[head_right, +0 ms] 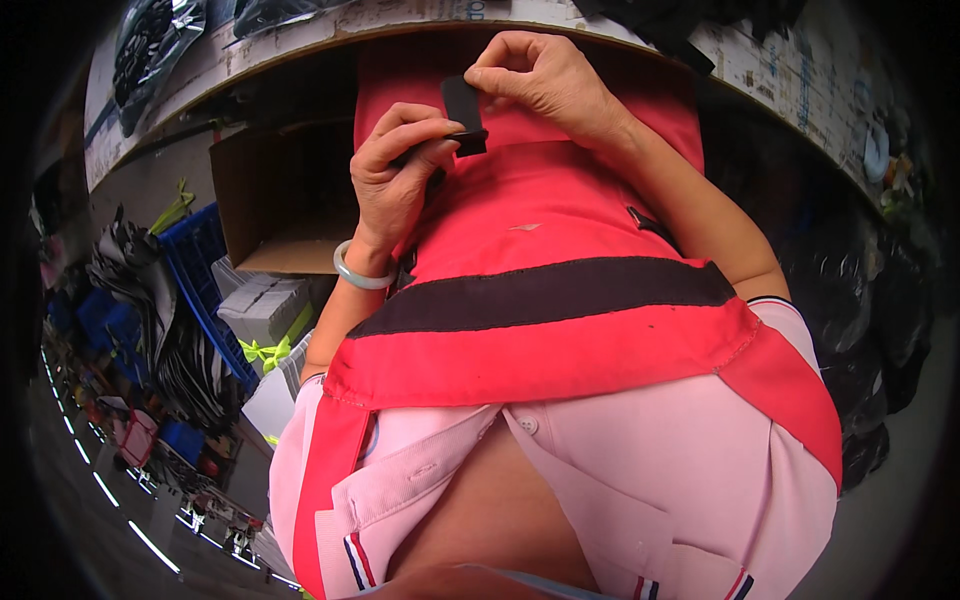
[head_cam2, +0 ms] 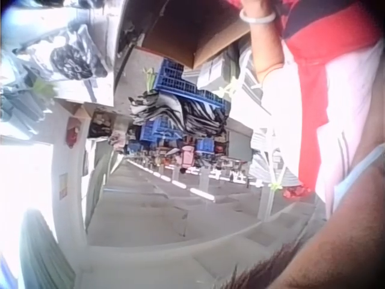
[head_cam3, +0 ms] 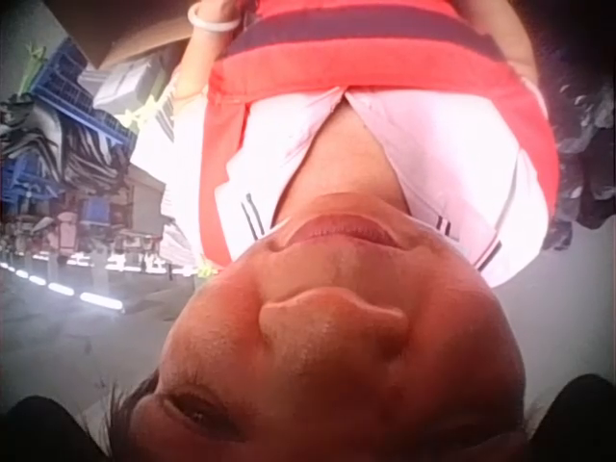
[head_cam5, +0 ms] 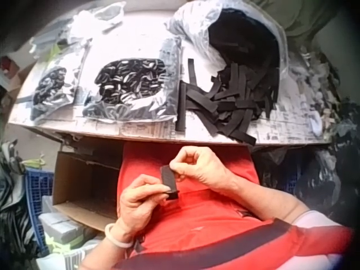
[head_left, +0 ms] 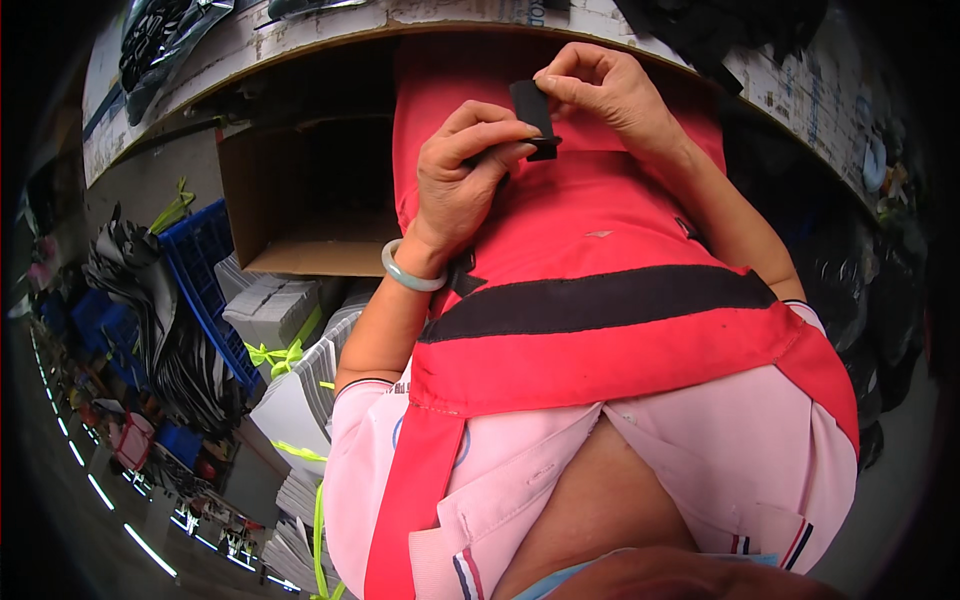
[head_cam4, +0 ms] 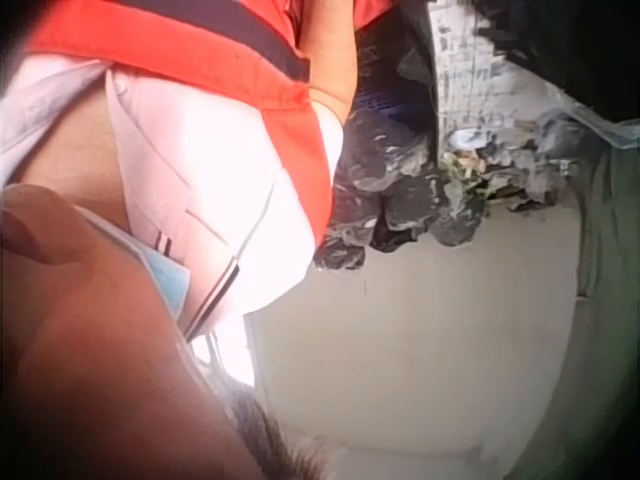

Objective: Assembling black plastic buckles onto black nylon straps at a workstation.

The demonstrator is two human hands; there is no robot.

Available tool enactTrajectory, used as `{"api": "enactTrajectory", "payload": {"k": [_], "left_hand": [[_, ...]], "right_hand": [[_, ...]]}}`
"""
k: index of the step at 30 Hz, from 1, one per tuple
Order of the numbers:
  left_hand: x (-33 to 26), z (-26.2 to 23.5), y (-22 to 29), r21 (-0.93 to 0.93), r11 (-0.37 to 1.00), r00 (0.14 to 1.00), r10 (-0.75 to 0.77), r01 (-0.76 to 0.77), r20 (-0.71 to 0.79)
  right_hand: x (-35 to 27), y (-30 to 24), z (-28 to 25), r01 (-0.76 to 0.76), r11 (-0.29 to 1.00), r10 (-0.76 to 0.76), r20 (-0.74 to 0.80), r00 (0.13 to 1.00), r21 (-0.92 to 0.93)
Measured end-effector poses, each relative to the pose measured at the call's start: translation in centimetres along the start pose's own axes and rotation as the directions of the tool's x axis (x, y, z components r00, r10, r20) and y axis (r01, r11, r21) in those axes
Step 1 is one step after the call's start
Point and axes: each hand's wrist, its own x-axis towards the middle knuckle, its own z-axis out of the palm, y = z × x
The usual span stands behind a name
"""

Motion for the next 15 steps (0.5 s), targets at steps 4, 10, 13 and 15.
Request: {"api": "enactTrajectory", "payload": {"k": [4, 10, 13, 15], "left_hand": [[-0.5, 0.0, 0.0, -0.030, 1.000, 1.000, -0.008, 0.007, -0.023], [-2.2, -4.3, 2.9, 0.061, 0.981, 0.982, -0.180, 0.183, -0.051], [-3.9, -8.6, 3.6, 0.354, 0.911, 0.910, -0.052, 0.211, -0.411], [-5.1, -11.1, 3.7, 0.238, 0.899, 0.799, -0.175, 0.369, -0.576]], "right_hand": [[0.3, 0.3, 0.6, 0.042, 0.997, -0.041, -0.023, 0.999, 0.064], [1.2, 1.1, 1.9, -0.071, 0.997, 0.063, 0.184, 0.981, 0.037], [1.1, 1.2, 1.9, 0.027, 0.979, 0.007, 0.165, 0.986, -0.201], [0.9, 1.5, 1.6, -0.029, 0.978, 0.063, 0.159, 0.985, -0.207]]}}
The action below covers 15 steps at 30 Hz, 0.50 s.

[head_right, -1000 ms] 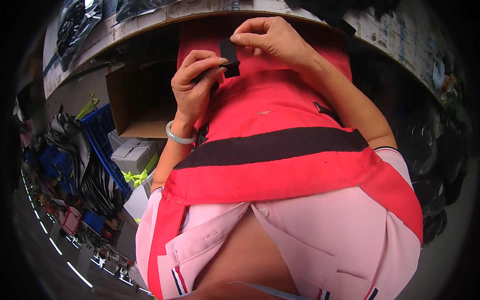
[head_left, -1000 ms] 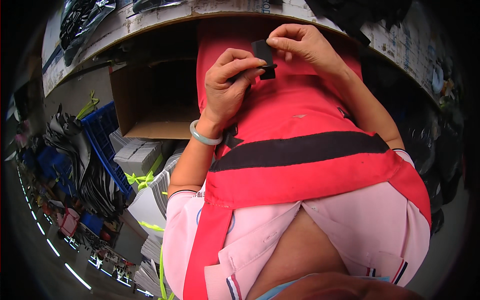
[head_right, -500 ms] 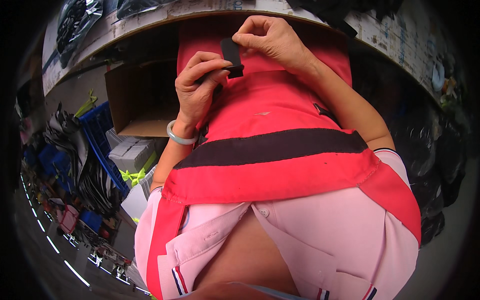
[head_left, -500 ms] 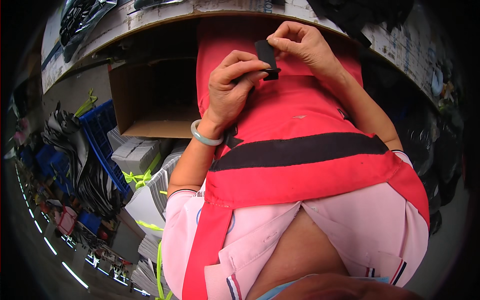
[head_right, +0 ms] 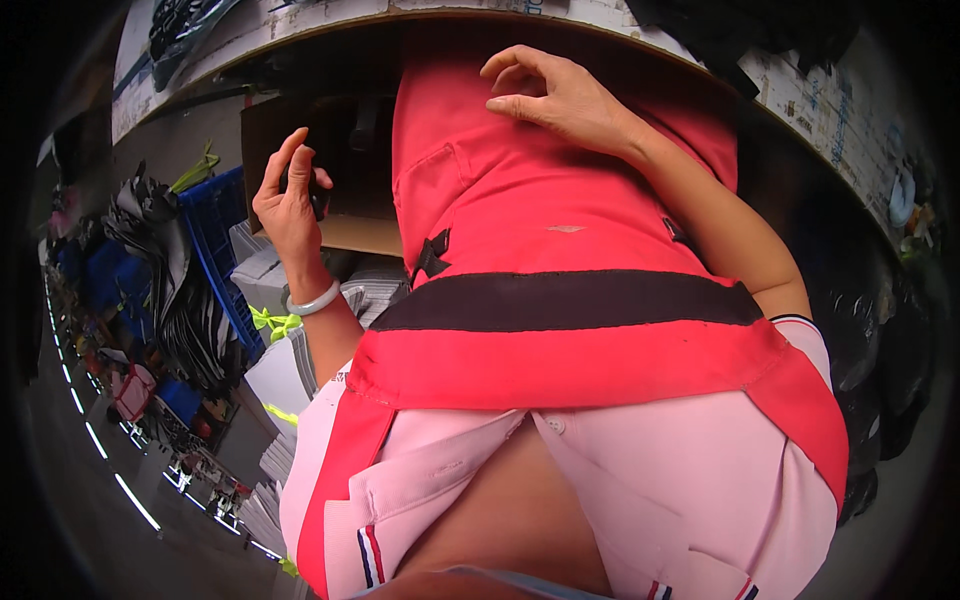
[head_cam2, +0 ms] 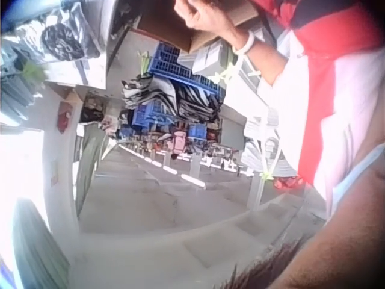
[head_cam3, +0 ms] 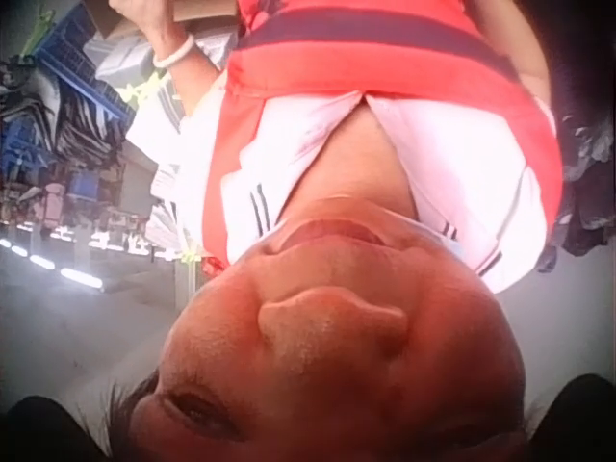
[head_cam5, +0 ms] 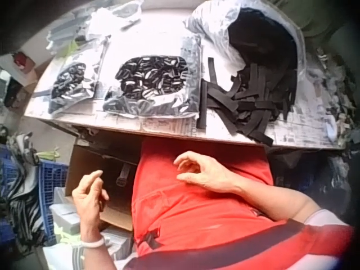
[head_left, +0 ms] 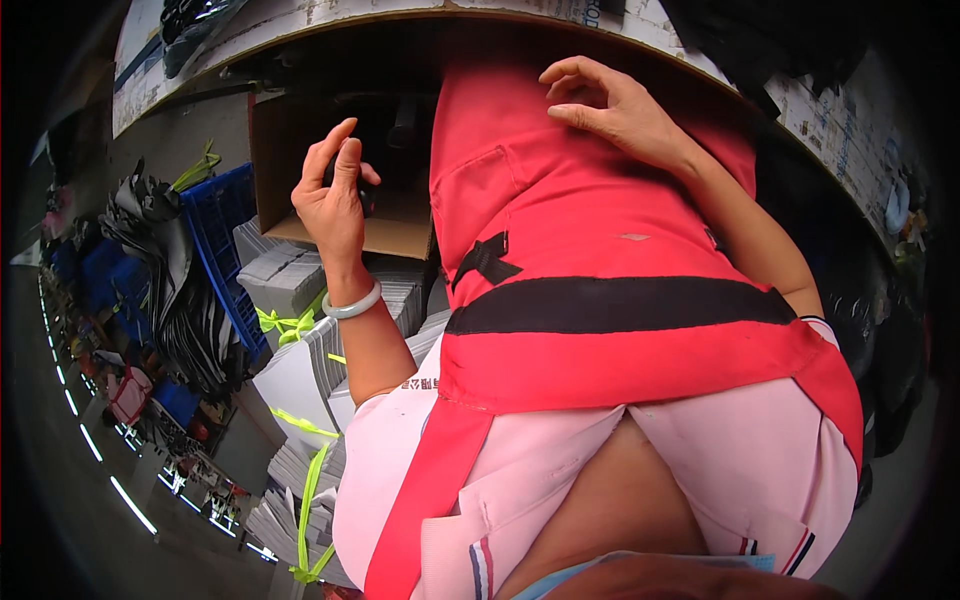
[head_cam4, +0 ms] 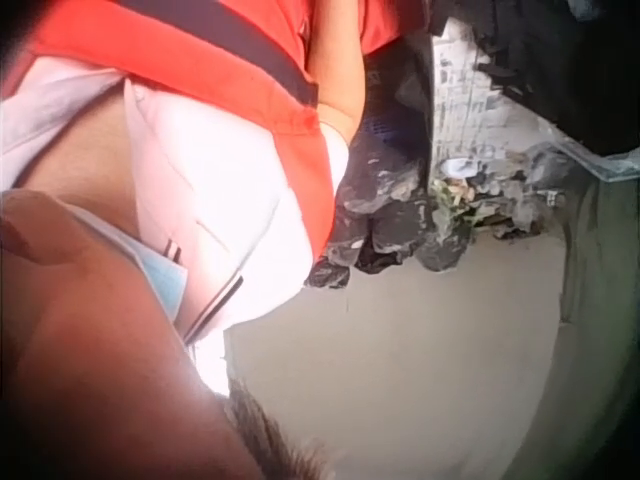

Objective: Assembling black plastic buckles onto black nylon straps at a workstation.

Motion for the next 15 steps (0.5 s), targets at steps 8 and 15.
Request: {"api": "enactTrajectory", "payload": {"k": [8, 15], "left_hand": [[-1.5, 12.0, -1.2, -0.340, 0.940, 0.894, 0.120, 0.038, 0.432], [-1.1, 14.4, -0.4, -0.455, 0.845, 0.848, 0.003, 0.282, 0.530]], "right_hand": [[-0.5, -3.6, 2.8, 0.043, 0.997, -0.034, 0.136, 0.990, -0.061], [-0.7, -1.9, 2.0, -0.026, 0.998, 0.026, -0.004, 1.000, -0.053]]}}
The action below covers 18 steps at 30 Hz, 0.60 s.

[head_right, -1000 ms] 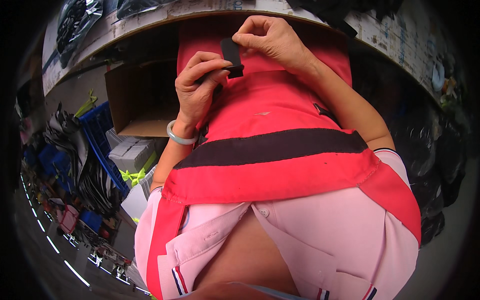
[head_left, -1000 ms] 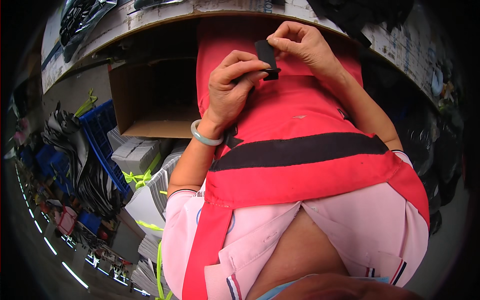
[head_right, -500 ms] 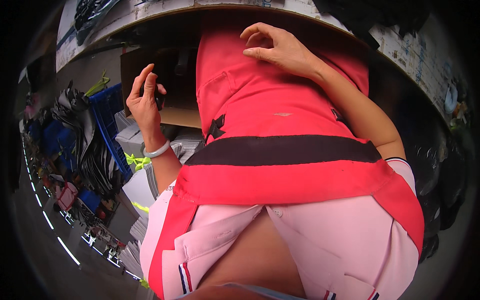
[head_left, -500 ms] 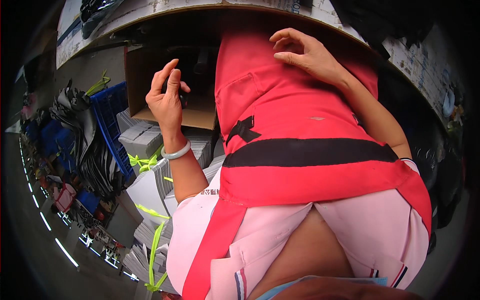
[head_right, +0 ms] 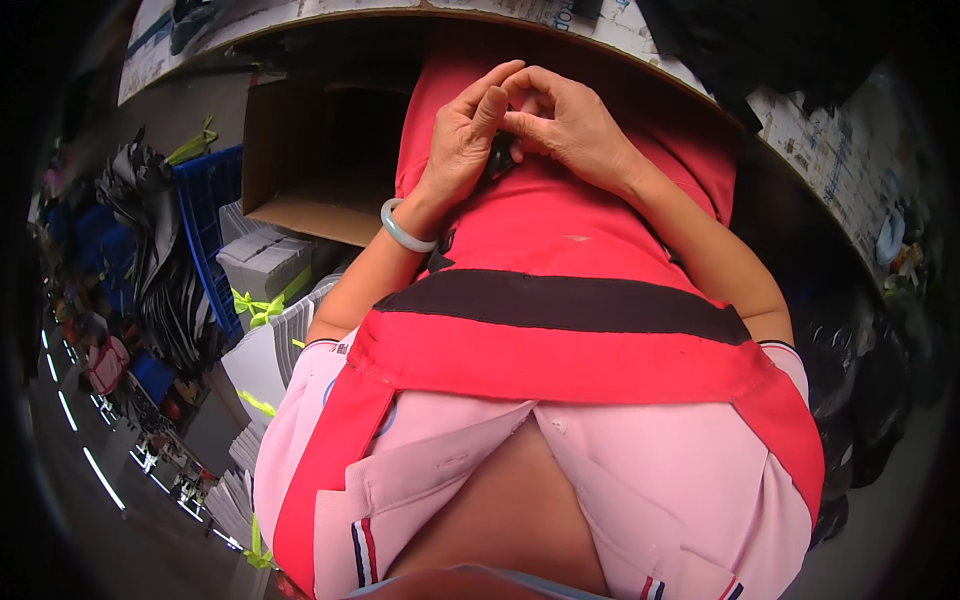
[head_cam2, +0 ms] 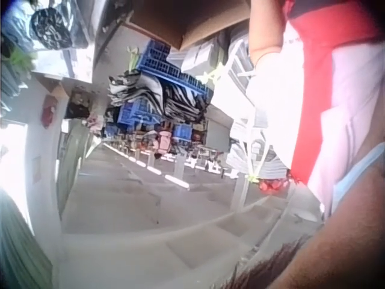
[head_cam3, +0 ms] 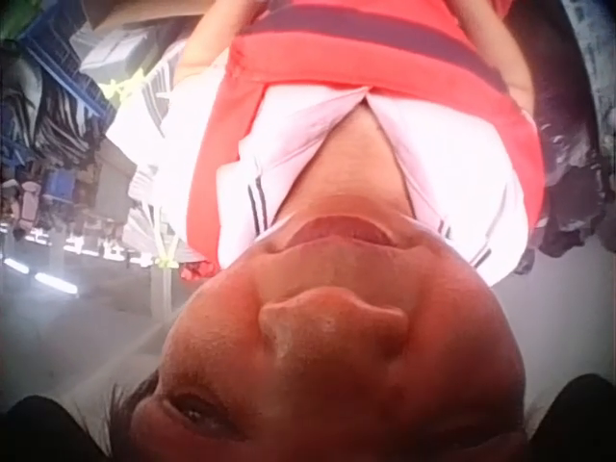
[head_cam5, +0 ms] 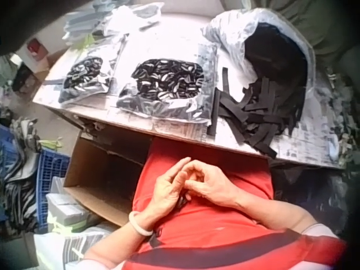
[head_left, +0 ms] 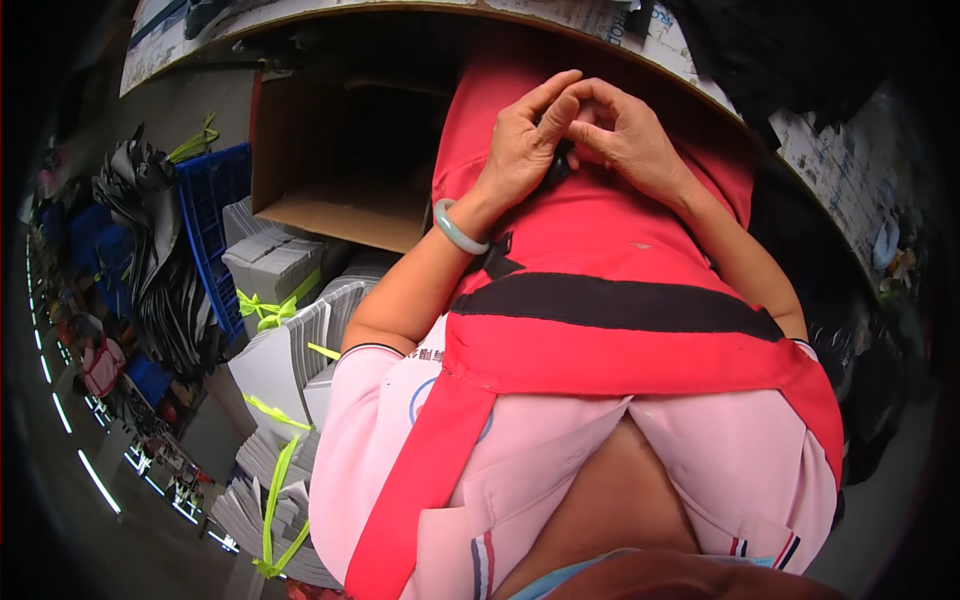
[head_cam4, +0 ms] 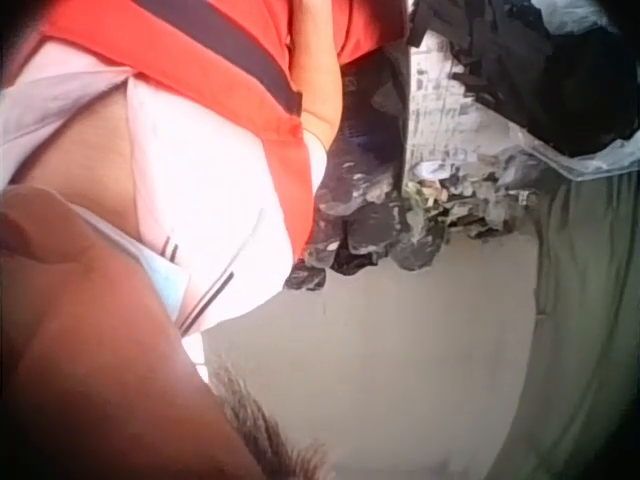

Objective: Assembling black plastic buckles onto black nylon straps at a workstation.

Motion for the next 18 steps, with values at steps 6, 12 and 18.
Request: {"api": "enactTrajectory", "payload": {"k": [6, 12, 18], "left_hand": [[0.8, -1.5, 1.0, -0.020, 0.981, 0.969, -0.185, 0.191, 0.163], [1.1, -2.6, 1.1, -0.199, 0.883, 0.894, -0.378, 0.426, 0.240], [1.1, -4.5, -0.3, -0.220, 0.820, 0.748, -0.327, 0.528, 0.577]], "right_hand": [[0.8, 0.4, -1.2, -0.022, 0.979, 0.012, 0.046, 0.999, 0.203], [0.9, 1.5, -3.0, 0.188, 0.962, -0.180, -0.057, 0.982, 0.197], [0.5, -1.2, -3.7, 0.288, 0.938, -0.262, 0.150, 0.953, -0.191]]}}
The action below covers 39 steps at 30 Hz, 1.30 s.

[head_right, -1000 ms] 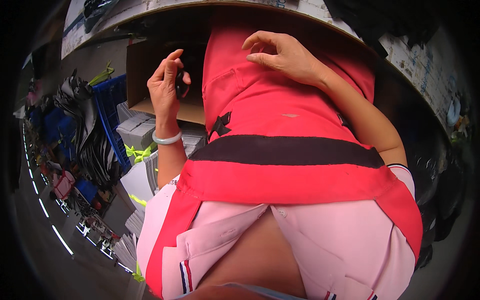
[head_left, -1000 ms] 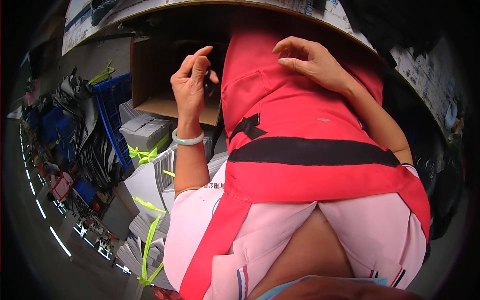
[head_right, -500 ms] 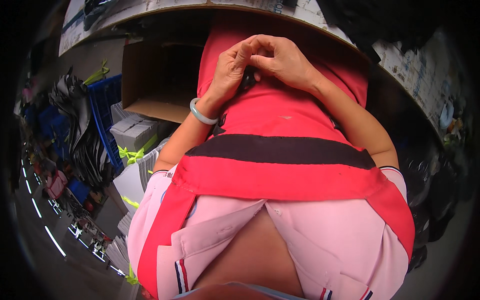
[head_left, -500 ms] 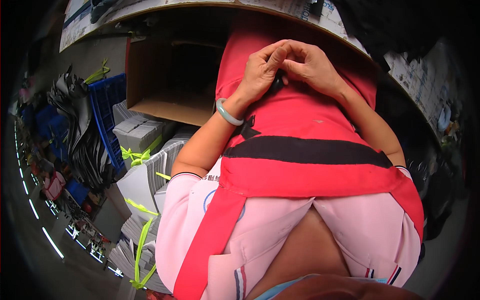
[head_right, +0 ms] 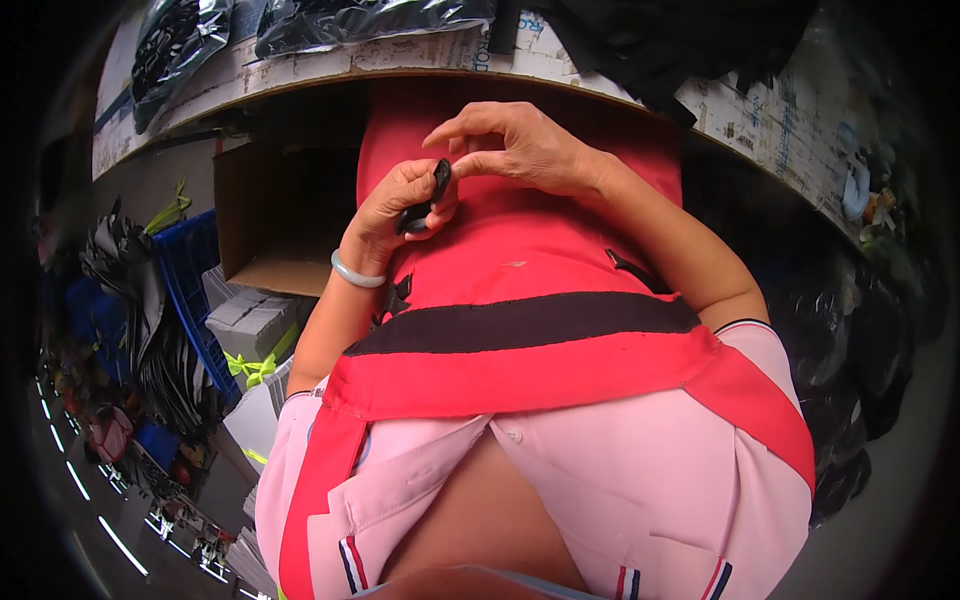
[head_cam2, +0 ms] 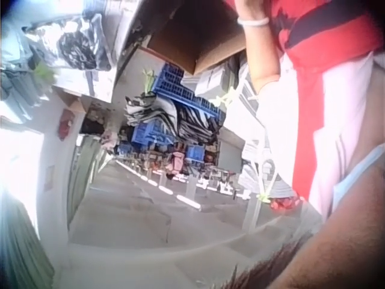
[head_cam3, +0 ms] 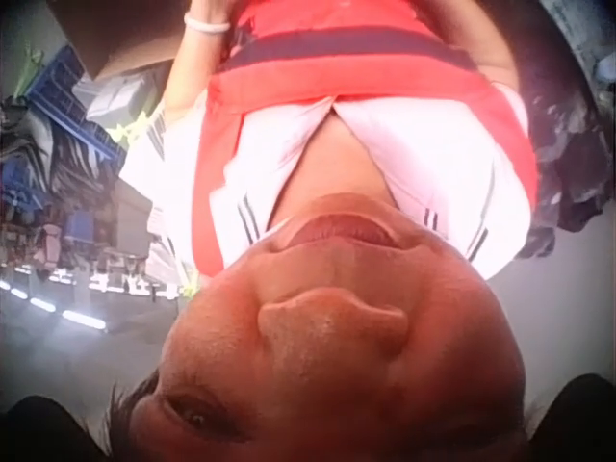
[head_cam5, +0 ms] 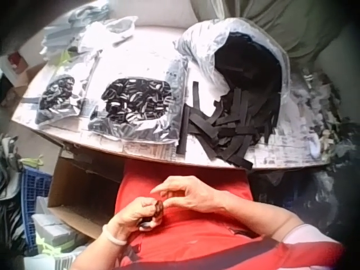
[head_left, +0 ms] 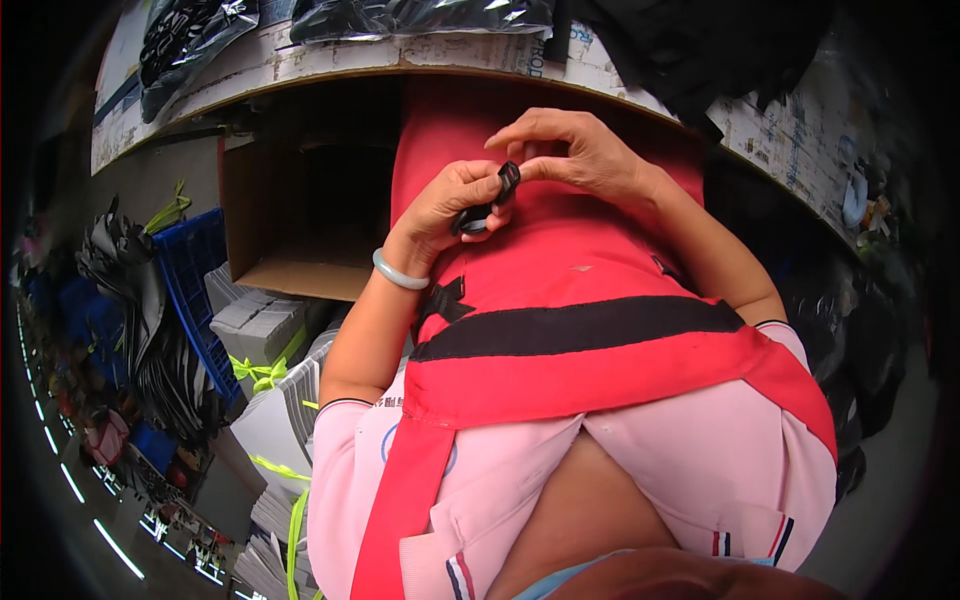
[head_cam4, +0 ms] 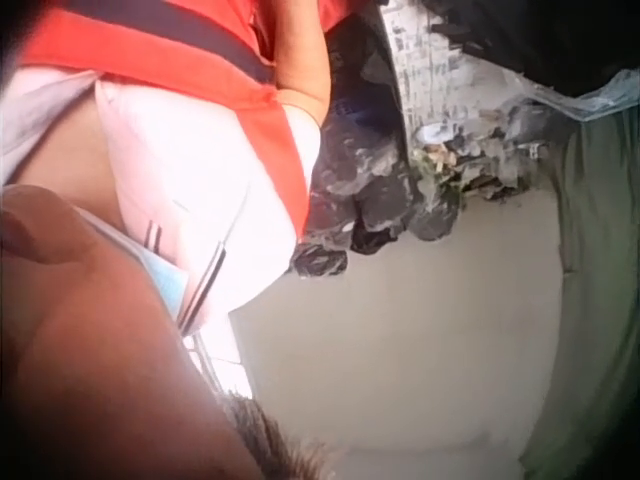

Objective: Assembling black plastic buckles onto black nylon straps at a workstation.

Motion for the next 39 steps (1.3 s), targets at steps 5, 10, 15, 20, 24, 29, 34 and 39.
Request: {"api": "enactTrajectory", "payload": {"k": [5, 10, 15, 20, 24, 29, 34, 39], "left_hand": [[0.9, 1.1, 0.4, -0.161, 0.969, 0.972, 0.161, -0.189, -0.174], [1.2, 0.6, 0.6, -0.239, 0.946, 0.958, 0.160, -0.217, -0.238], [2.0, 1.5, 1.4, -0.030, 0.974, 0.890, 0.192, -0.224, -0.414], [1.8, 3.8, 2.2, 0.435, 0.885, 0.763, 0.394, -0.165, -0.513], [2.6, 5.1, 1.8, 0.554, 0.801, 0.687, 0.535, -0.227, -0.492], [2.2, 4.8, 1.1, 0.691, 0.679, 0.641, 0.650, -0.248, -0.408], [2.4, 3.5, 1.2, 0.971, 0.159, 0.526, 0.850, -0.180, -0.042], [2.7, 3.8, 1.2, 0.991, 0.005, 0.514, 0.855, -0.136, 0.066]], "right_hand": [[1.3, 3.4, -7.1, -0.114, 0.522, -0.445, -0.383, 0.809, -0.845], [-0.3, 4.3, -3.6, -0.030, 0.511, -0.388, -0.261, 0.884, -0.859], [-0.4, 4.2, -3.7, 0.095, 0.579, -0.605, -0.349, 0.715, -0.810], [-1.3, -3.3, -0.5, 0.260, 0.947, -0.314, -0.372, 0.874, -0.189], [-1.1, -1.6, 0.6, -0.250, 0.904, 0.323, -0.173, 0.931, 0.346], [-1.1, -0.3, 0.8, -0.303, 0.831, 0.402, -0.129, 0.906, 0.466], [-1.2, -1.3, 0.7, -0.299, 0.672, 0.442, -0.044, 0.896, 0.677], [-0.7, 0.1, 1.4, -0.220, 0.665, 0.416, -0.110, 0.903, 0.713]]}}
